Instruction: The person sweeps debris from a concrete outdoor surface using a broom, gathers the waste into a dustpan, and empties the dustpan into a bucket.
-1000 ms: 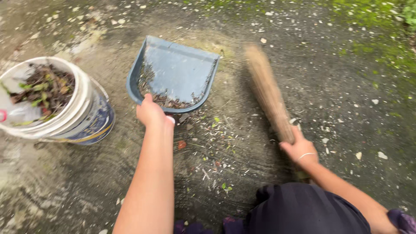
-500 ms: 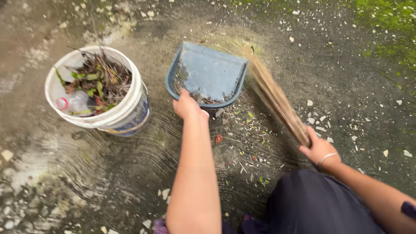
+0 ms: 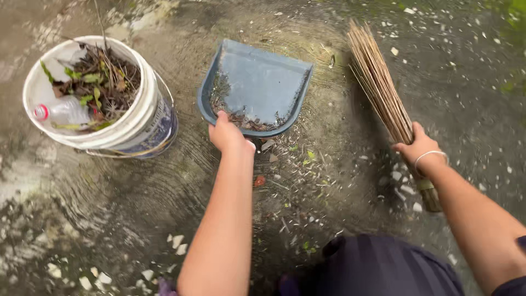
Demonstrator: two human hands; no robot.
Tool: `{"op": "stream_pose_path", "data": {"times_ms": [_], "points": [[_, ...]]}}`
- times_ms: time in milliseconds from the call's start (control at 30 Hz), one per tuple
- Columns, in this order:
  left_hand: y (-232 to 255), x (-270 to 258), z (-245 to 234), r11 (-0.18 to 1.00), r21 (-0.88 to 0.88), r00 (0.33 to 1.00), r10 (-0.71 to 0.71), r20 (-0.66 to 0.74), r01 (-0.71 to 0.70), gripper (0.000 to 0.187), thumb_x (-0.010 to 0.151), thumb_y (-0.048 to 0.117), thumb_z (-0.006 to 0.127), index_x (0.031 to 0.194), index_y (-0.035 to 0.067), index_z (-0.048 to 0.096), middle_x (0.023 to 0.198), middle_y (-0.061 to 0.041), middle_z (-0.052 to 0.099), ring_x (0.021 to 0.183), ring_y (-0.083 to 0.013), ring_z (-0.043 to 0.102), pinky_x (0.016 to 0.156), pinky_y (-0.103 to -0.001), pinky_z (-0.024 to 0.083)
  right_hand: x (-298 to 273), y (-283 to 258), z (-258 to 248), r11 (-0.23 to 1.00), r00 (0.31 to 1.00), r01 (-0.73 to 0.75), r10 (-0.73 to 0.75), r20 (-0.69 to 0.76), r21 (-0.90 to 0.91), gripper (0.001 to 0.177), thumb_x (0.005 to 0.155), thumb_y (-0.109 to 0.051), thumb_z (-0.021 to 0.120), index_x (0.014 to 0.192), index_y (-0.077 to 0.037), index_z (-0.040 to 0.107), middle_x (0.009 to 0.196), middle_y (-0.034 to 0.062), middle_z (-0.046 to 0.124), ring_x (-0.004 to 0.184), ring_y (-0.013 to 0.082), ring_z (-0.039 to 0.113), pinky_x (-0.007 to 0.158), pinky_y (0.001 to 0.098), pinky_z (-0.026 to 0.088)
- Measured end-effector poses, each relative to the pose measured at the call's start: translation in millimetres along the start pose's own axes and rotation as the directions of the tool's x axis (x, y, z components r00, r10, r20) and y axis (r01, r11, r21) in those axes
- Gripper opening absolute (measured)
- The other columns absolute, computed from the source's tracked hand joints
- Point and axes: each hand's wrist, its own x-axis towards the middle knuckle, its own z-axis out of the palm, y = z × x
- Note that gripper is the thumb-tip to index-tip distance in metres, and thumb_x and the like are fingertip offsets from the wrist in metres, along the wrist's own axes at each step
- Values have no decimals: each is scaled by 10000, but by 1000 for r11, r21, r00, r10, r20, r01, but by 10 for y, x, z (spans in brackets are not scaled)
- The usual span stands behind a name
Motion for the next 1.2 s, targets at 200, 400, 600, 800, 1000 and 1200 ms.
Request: {"op": "stream_pose_path", "data": {"times_ms": [200, 400, 600, 800, 1000, 1200], "points": [[-681, 325, -189, 926, -123, 929, 338, -150, -357, 338, 949, 181, 612, 1265, 65, 582, 1191, -82, 665, 1035, -243, 646, 889, -453, 556, 862, -107, 340, 995, 993, 102, -101, 64, -6, 805, 825, -361, 770, 1483, -138, 364, 1240, 303, 671, 1152, 496, 642, 974, 535, 520], [-555, 299, -90, 918, -86, 875, 336, -350, -387, 325, 1027, 222, 532, 1341, 177, 461, 1250, -50, 599, 1002, -214, 645, 726, -446, 603, 718, -310, -72, 838, 888, 427, -317, 333, -340, 932, 845, -431, 709, 1587, -381, 147, 1263, 180, 636, 1130, 384, 675, 971, 470, 561], [-468, 184, -17, 933, -103, 894, 293, -340, -345, 358, 1056, 244, 504, 1408, 253, 441, 1383, -14, 546, 1139, -235, 614, 804, -558, 578, 1992, -632, -760, 972, 981, 185, -173, 91, -146, 879, 860, -392, 713, 1606, -326, 254, 1226, 218, 711, 1110, 412, 708, 946, 511, 572], [-335, 71, -197, 928, -189, 903, 238, -358, -320, 318, 1067, 245, 457, 1385, 256, 451, 1366, -21, 565, 1146, -262, 636, 839, -589, 583, 2859, -1463, -496, 995, 987, 85, -76, 144, -61, 824, 850, -398, 786, 1505, -143, 357, 1321, 263, 656, 1192, 443, 645, 1010, 531, 510], [-248, -117, -461, 915, -199, 904, 276, -327, -351, 305, 1081, 229, 403, 1379, 234, 469, 1353, -42, 579, 1157, -266, 641, 854, -595, 580, 2363, -2417, 103, 901, 876, 393, -308, 371, -181, 774, 877, -328, 718, 1531, -219, 320, 1244, 219, 706, 1124, 383, 723, 940, 484, 602], [-116, -185, -449, 928, -168, 895, 255, -365, -333, 327, 1079, 231, 384, 1392, 267, 470, 1365, -22, 566, 1137, -255, 614, 815, -572, 527, 1907, -2212, 146, 573, 648, 753, -563, 513, -322, 855, 916, -303, 705, 1586, -336, 176, 1261, 179, 625, 1110, 375, 672, 938, 464, 562]]}}
